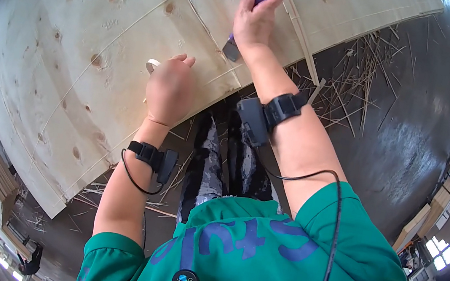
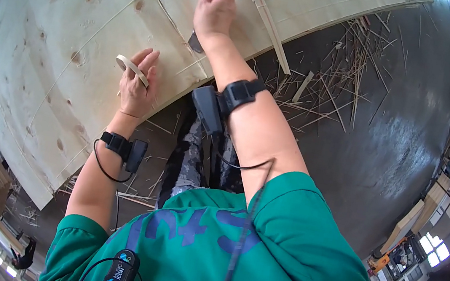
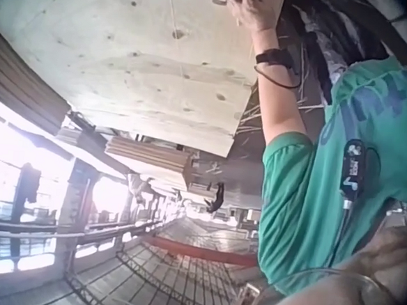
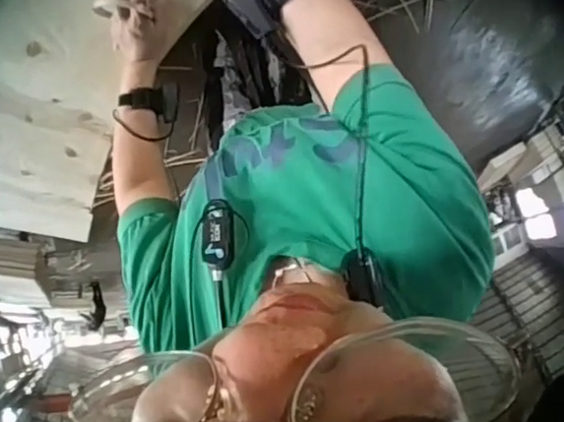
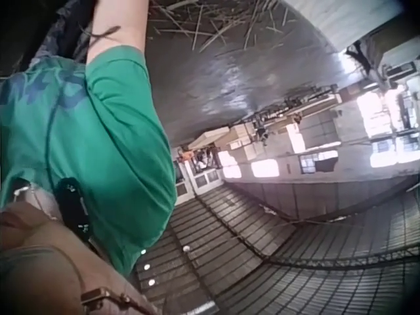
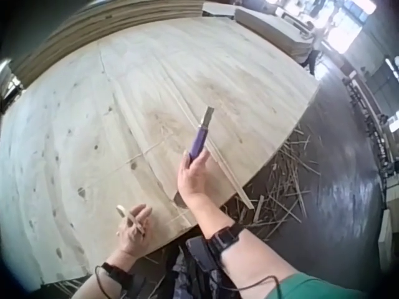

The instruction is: The person lifts a wood sheet from a stack, places it on a table, and uses a tool to trim thin strips from the wood while applying tape. Finally, they lift the finished wood sheet and place it onto another stack.

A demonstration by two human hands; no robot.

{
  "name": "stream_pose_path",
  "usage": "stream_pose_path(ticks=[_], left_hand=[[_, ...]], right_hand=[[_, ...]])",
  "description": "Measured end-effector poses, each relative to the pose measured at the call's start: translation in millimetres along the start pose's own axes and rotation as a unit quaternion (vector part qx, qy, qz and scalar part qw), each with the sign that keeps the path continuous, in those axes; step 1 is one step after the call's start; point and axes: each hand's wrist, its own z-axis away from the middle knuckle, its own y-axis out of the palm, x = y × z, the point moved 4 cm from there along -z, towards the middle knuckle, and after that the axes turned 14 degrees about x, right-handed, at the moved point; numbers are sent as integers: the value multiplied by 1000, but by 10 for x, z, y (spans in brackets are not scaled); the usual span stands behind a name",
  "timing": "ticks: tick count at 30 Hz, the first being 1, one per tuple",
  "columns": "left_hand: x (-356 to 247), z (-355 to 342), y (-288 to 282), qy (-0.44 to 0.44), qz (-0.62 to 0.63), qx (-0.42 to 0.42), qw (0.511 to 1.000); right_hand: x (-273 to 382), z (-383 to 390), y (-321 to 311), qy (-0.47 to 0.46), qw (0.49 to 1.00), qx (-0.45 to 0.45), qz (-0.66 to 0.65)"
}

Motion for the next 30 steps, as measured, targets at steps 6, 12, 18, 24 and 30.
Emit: stream_pose_path(ticks=[6, 12, 18, 24, 30], left_hand=[[27, -17, 32, -3, -6, 4, 1000], [30, -35, 26, 4, -9, 18, 1000], [-63, -271, 8, -19, -25, 47, 998], [-220, -932, 156, 51, -36, 216, 974], [-464, -692, 377, -9, -58, 130, 990]], right_hand=[[-254, 168, -61, 138, 968, 129, -167], [-116, 365, -256, 157, 948, 184, -207], [63, 536, -449, -38, 963, 225, -146], [7, 452, -613, 103, 901, 317, -278], [-3, 661, -1479, 288, 706, 329, -557]])
